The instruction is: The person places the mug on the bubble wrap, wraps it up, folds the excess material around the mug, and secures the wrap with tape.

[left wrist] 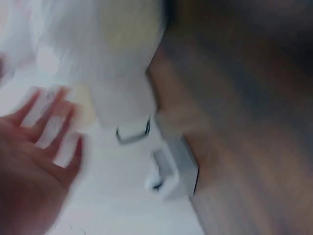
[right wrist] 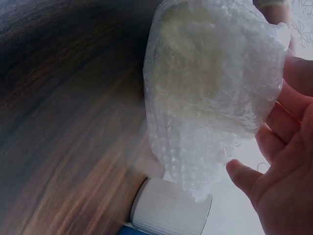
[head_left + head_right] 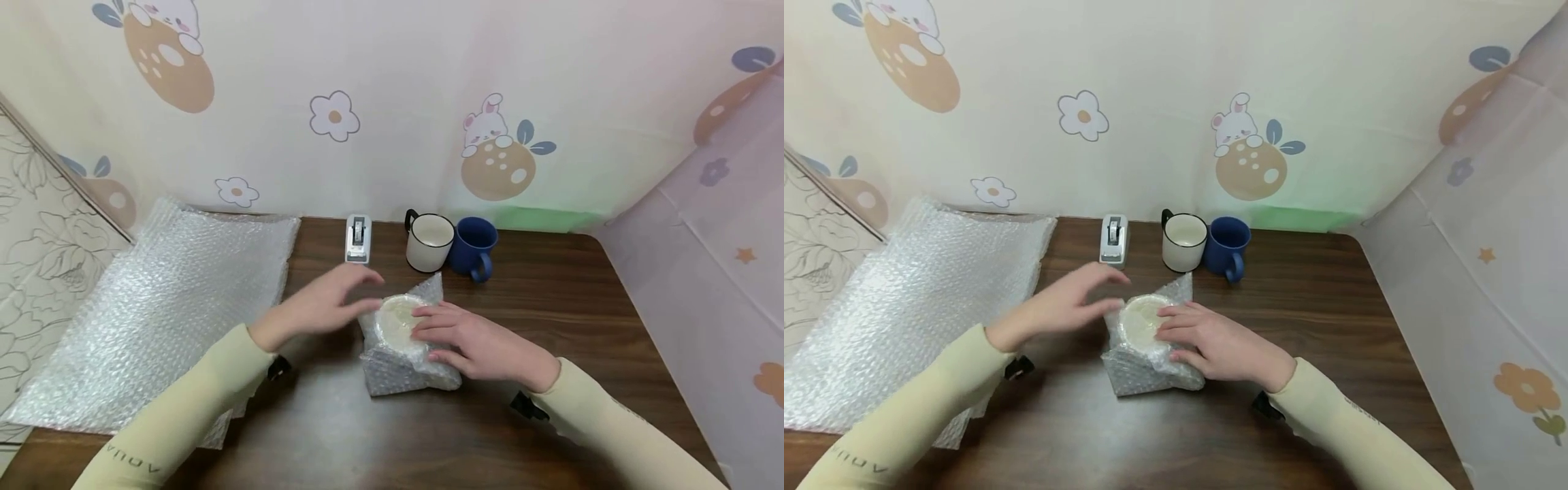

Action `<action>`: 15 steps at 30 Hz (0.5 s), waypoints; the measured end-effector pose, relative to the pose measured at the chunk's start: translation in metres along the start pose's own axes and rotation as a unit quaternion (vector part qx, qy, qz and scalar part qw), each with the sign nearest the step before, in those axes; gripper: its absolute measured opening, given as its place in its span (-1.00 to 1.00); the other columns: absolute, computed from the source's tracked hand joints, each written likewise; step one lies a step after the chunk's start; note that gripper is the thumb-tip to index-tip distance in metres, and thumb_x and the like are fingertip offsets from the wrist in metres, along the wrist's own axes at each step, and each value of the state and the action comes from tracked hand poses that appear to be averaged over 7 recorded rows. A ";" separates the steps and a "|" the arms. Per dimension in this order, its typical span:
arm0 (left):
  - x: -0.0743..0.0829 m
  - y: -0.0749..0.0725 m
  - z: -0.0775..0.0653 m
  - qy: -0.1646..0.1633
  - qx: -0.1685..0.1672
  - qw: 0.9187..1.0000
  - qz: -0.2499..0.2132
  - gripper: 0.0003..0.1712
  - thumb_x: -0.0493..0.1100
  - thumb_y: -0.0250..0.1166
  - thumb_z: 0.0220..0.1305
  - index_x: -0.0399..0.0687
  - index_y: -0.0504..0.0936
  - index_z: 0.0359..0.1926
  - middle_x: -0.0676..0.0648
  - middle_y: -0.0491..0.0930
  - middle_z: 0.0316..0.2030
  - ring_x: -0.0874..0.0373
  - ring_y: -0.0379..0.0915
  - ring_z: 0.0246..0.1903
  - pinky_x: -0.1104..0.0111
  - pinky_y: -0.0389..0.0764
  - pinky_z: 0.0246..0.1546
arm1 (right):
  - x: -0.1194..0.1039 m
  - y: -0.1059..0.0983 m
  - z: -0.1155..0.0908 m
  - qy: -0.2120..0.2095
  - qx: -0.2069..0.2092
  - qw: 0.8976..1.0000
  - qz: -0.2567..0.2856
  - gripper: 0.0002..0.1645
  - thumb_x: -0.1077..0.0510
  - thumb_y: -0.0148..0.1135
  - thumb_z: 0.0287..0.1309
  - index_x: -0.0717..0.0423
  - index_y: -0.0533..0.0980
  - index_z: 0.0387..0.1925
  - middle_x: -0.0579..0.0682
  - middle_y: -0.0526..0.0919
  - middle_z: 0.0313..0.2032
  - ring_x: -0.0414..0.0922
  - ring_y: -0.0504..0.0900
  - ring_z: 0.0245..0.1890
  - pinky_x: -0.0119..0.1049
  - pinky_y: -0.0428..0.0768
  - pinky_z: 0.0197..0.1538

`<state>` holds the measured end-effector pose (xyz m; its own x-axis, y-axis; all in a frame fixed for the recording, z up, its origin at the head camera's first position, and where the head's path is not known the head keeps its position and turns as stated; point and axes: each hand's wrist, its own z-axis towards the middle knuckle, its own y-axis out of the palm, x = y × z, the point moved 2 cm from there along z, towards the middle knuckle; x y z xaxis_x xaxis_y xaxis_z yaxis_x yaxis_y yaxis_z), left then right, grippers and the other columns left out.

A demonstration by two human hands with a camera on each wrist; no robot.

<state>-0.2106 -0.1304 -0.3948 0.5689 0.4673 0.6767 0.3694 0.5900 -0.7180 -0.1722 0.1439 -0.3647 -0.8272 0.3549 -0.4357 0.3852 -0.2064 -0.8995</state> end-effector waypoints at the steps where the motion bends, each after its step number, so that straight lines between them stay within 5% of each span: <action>1: -0.006 -0.005 0.003 -0.042 0.008 0.999 0.009 -0.42 0.17 0.22 0.38 -0.13 0.51 0.21 -0.07 0.56 0.11 0.06 0.44 0.14 0.12 0.43 0.20 | 0.000 0.000 -0.001 0.006 -0.002 1.000 0.002 -0.58 0.00 0.18 0.40 0.10 0.57 0.17 -0.05 0.59 0.19 -0.03 0.32 0.39 0.16 0.19 0.39; 3: -0.020 -0.011 0.009 -0.118 0.018 0.993 0.023 -0.41 0.19 0.20 0.39 -0.15 0.52 0.18 -0.12 0.58 0.07 0.00 0.48 0.08 0.08 0.48 0.14 | -0.001 0.000 -0.001 0.018 -0.005 1.000 0.005 -0.58 0.01 0.17 0.40 0.10 0.57 0.18 -0.06 0.59 0.20 -0.05 0.32 0.39 0.14 0.18 0.40; 7: -0.046 -0.013 0.019 -0.220 0.027 0.975 0.022 -0.36 0.17 0.25 0.36 -0.25 0.48 0.20 -0.22 0.57 0.07 -0.08 0.50 0.03 0.05 0.50 0.07 | -0.003 0.001 -0.001 0.029 0.001 1.000 0.012 -0.61 0.05 0.20 0.39 0.11 0.58 0.15 -0.05 0.61 0.17 -0.04 0.33 0.38 0.11 0.19 0.41; 15: -0.076 0.000 0.032 -0.311 0.040 0.950 0.004 -0.29 0.18 0.27 0.33 -0.33 0.45 0.20 -0.26 0.48 0.05 -0.12 0.42 0.04 0.05 0.45 0.11 | -0.008 0.004 0.000 0.030 0.020 0.999 0.003 -0.63 0.05 0.22 0.37 0.11 0.59 0.11 -0.08 0.63 0.13 -0.04 0.35 0.36 0.08 0.23 0.39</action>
<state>-0.2774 -0.1450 -0.4413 0.0181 0.7551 0.6553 0.2957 0.6221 -0.7250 -0.1640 0.1402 -0.3653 -0.7983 0.4071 -0.4439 0.3731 -0.2442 -0.8951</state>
